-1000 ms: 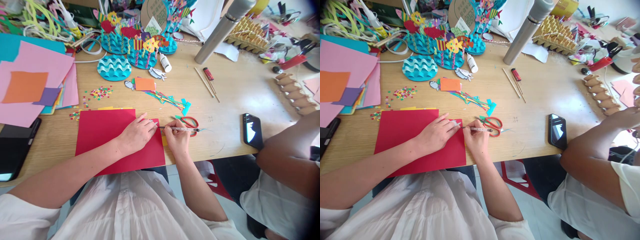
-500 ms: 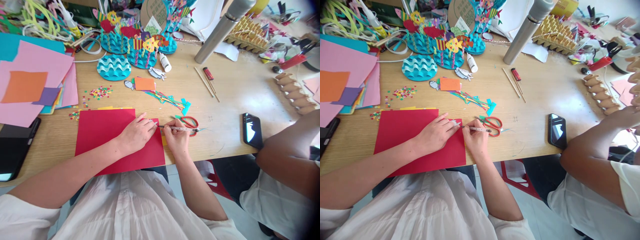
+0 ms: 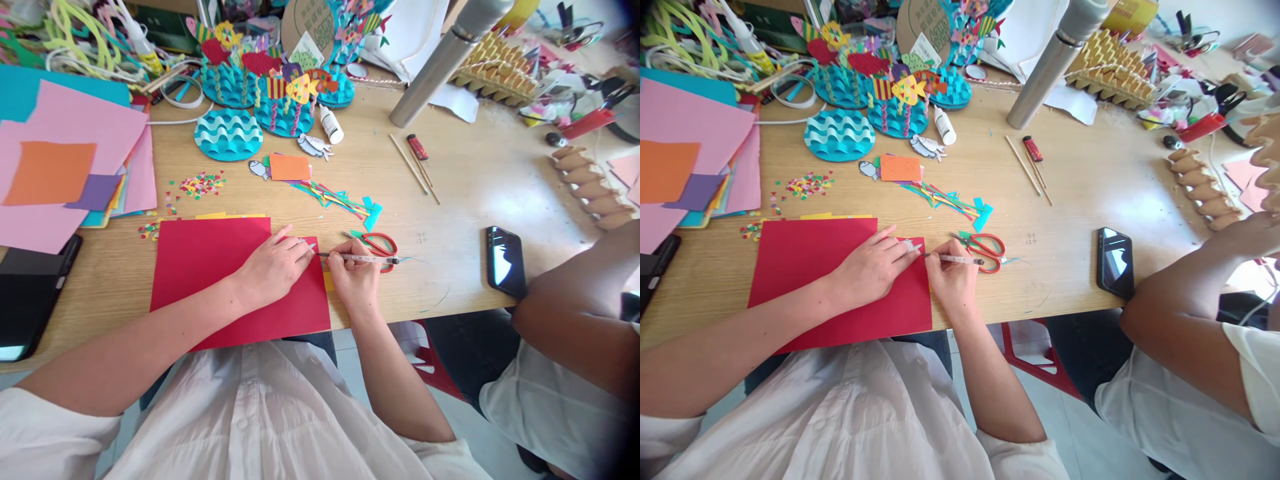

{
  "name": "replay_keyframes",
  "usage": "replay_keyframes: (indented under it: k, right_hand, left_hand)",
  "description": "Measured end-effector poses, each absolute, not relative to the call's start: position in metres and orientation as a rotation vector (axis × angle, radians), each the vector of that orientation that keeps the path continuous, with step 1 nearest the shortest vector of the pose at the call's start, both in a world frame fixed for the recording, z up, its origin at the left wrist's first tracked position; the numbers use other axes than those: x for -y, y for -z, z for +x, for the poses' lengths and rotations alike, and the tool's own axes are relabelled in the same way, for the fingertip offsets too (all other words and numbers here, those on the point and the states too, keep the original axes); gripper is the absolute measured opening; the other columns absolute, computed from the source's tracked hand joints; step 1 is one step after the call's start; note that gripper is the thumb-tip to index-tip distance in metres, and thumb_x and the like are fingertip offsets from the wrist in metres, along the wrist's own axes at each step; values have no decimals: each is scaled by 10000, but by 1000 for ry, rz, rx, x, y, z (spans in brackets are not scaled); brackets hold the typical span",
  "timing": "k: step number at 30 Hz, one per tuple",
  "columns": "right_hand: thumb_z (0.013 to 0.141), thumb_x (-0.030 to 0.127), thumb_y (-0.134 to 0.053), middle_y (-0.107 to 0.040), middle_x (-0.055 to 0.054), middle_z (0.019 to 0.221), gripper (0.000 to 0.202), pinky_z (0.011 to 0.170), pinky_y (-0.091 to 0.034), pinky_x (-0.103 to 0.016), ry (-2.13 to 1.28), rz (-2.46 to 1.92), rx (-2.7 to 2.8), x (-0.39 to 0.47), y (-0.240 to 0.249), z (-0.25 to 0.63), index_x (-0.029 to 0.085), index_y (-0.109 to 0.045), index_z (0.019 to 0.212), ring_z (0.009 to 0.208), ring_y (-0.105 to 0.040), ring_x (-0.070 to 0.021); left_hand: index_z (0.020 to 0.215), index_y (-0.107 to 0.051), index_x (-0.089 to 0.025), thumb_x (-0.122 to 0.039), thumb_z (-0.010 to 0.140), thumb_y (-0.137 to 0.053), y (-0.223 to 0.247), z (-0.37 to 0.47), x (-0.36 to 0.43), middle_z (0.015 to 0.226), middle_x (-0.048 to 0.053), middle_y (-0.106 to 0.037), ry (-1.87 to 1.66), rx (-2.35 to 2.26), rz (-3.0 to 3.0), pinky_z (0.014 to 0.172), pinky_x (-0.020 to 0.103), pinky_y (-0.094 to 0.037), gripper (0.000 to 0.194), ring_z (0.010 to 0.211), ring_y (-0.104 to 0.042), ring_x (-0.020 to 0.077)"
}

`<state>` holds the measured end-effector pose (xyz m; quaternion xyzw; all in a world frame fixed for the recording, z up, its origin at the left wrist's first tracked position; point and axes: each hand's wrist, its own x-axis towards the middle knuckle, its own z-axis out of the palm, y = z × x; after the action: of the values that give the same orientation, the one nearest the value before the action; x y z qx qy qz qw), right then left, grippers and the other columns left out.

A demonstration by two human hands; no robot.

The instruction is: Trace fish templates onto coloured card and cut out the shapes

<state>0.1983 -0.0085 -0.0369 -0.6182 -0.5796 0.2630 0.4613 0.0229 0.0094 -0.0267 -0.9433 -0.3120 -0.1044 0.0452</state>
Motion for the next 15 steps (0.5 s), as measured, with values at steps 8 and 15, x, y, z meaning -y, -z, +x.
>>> replay_keyframes:
  k: [8,15]
  right_hand:
    - [710,141,-535,-554,47,559,123,499,-404,-259,-663,-1506,1439,9,38,198,222,-524,618,501,-477,-119]
    - [709,138,-532,-552,49,555,122,491,-396,-251,-630,-1527,1435,9,38,198,220,-529,618,497,-475,-115]
  left_hand:
    - [1115,-639,-108,-107,927,-426,26,23,-10,977,78,-677,309,956,-2873,1090,448,-370,285,936,-606,201]
    - [1120,-634,-100,-99,923,-433,25,23,-10,968,75,-673,302,957,-2878,1093,446,-364,281,929,-605,203]
